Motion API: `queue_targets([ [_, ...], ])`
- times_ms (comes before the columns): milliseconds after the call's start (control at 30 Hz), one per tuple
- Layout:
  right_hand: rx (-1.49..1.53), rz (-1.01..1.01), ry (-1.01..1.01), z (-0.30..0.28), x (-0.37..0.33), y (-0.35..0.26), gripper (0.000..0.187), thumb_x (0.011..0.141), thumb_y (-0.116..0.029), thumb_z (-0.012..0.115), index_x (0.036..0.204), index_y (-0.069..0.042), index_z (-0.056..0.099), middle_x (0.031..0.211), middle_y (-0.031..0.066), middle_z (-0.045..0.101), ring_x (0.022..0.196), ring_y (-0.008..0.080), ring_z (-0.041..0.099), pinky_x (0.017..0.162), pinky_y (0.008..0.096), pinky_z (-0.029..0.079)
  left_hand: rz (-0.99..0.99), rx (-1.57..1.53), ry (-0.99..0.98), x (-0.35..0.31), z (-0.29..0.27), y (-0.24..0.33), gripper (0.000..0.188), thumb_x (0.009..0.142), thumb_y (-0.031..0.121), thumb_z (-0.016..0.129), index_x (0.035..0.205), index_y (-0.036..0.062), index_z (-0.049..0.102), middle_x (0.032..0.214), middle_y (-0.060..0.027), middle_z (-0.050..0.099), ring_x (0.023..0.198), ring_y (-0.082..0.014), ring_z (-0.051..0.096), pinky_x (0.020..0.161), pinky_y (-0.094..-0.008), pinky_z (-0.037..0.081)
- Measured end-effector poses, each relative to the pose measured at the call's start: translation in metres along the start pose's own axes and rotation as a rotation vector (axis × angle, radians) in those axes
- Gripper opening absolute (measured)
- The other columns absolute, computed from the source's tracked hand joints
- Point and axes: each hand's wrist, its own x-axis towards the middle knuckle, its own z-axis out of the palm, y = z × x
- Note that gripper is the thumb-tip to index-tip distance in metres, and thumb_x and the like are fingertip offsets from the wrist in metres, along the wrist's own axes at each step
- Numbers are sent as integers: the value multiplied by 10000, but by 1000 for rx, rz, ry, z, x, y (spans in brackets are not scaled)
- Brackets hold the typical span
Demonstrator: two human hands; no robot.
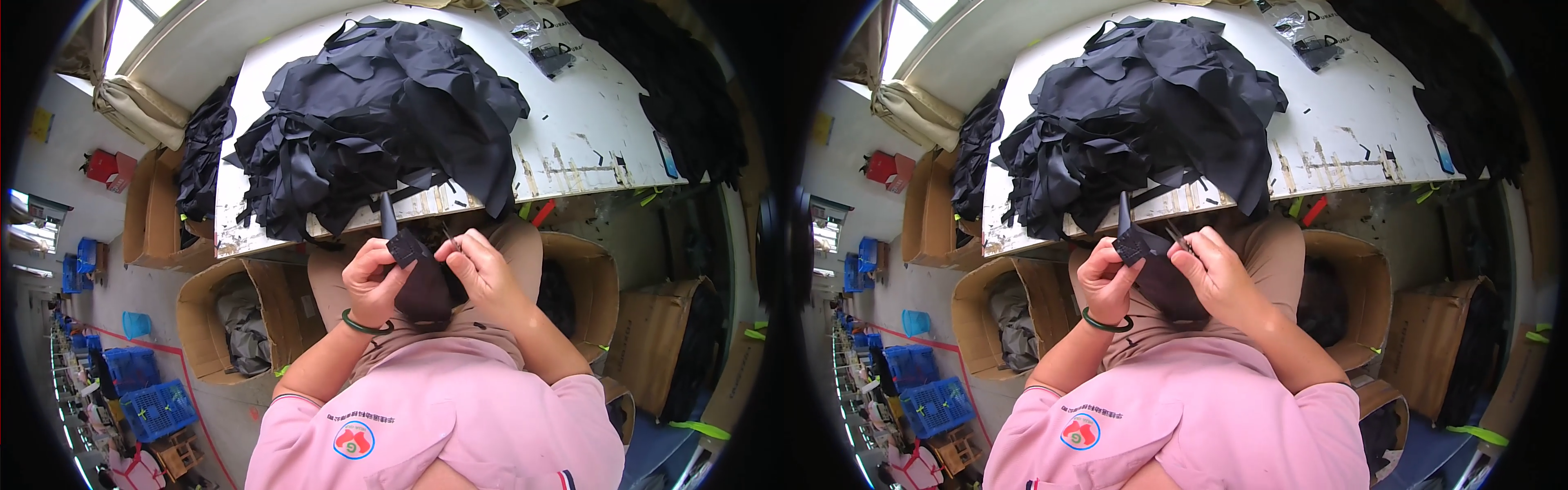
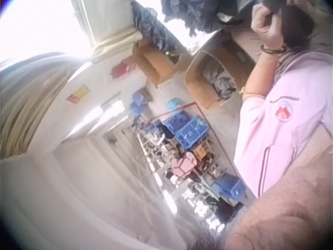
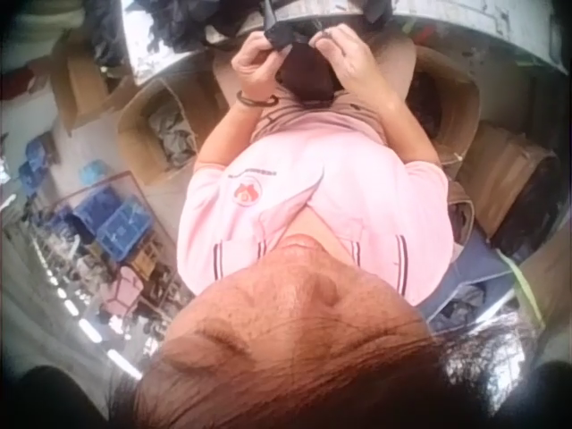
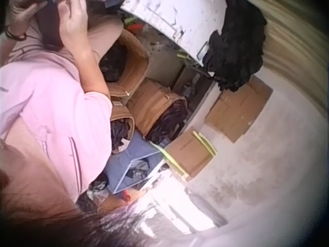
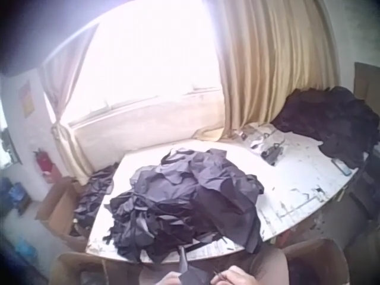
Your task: Manually trimming small black fabric pieces using scissors at a workshop table.
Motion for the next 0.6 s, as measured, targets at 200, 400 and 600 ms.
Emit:
queue_targets([
  [200, 495, 421, -285, 11, -16, -2, 329, 937, -340, 613, 837, -37, 535, 655, -56, 440, 618, 52, 402, 539, 236, 357, 54, -27, 43, 0, -1, -5, 142, 801, -113, 662, 911, -24, 646, 957, -76, 595, 835, -111, 583, 722, -213, 474],
  [400, 396, 250, -188, 22, -13, 8, 350, 903, -324, 665, 787, -25, 525, 631, -44, 434, 578, 69, 344, 495, 239, 324, 74, 21, 6, -4, 5, -3, 152, 794, -122, 658, 910, -23, 649, 974, -81, 604, 834, -114, 583, 718, -215, 473],
  [600, 125, 106, -71, 19, -12, 6, 343, 888, -310, 685, 772, -30, 527, 598, -46, 429, 557, 64, 353, 483, 240, 324, 81, 99, 35, -2, 2, -4, 158, 787, -121, 667, 908, -21, 650, 962, -81, 605, 839, -119, 582, 719, -217, 468],
])
